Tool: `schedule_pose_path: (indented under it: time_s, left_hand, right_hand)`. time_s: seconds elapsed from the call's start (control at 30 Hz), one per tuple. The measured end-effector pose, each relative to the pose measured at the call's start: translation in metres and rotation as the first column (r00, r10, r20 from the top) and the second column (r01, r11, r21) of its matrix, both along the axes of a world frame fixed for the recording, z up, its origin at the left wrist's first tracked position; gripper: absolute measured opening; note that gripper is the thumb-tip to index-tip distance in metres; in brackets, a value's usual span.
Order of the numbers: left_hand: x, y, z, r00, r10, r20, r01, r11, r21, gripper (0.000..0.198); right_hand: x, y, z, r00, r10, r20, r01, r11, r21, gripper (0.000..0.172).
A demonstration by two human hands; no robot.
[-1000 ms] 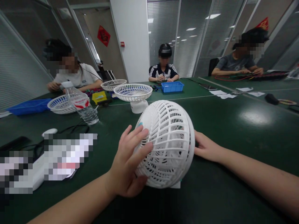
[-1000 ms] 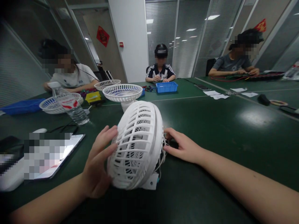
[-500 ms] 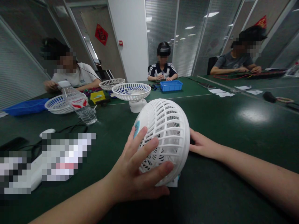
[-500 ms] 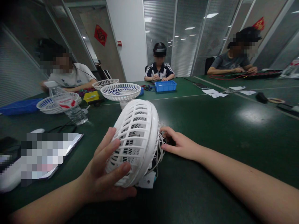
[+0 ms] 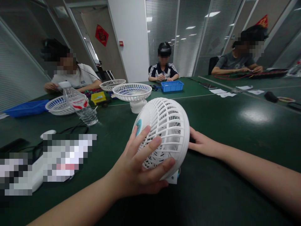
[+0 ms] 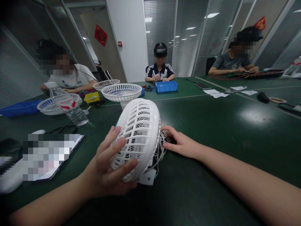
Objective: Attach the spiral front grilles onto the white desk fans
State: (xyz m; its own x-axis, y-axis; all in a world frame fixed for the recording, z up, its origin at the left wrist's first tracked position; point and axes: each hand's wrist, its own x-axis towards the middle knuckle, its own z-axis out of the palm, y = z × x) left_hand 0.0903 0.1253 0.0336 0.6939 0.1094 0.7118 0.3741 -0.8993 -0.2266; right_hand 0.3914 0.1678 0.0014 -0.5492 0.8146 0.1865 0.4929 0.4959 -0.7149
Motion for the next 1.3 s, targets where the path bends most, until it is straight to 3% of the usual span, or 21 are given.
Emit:
schedule_pose_path:
  time_s: [0.37,0.63,0.87,1.03,1.3]
  left_hand:
    - [-0.003,0.003,-0.005,1.0,-0.004,0.012,0.004,1.0,-0.021,0.057]
    - [0.002,-0.003,-0.007,0.995,-0.019,0.094,0.023,0.999,-0.043,0.045]
    - [0.008,-0.016,0.005,0.993,0.019,0.12,0.002,0.985,-0.171,0.026]
    - [0.011,-0.027,0.012,0.988,0.084,0.128,-0.045,0.958,-0.285,0.029]
    - [0.011,-0.024,0.007,0.983,0.073,0.168,-0.025,0.962,-0.27,0.027]
  right_hand:
    - [-0.001,-0.001,0.003,1.0,0.019,-0.013,-0.019,1.0,0.011,0.062]
    - [-0.001,0.0,0.002,0.999,0.038,-0.022,-0.038,0.999,-0.018,0.061]
    - [0.0,0.0,0.001,1.0,0.025,-0.012,-0.025,1.0,0.0,0.062]
    - [0.001,0.002,-0.003,0.999,0.029,-0.019,-0.029,0.999,-0.016,0.063]
    - [0.002,0.003,-0.005,0.999,0.027,-0.021,-0.026,0.999,0.02,0.061]
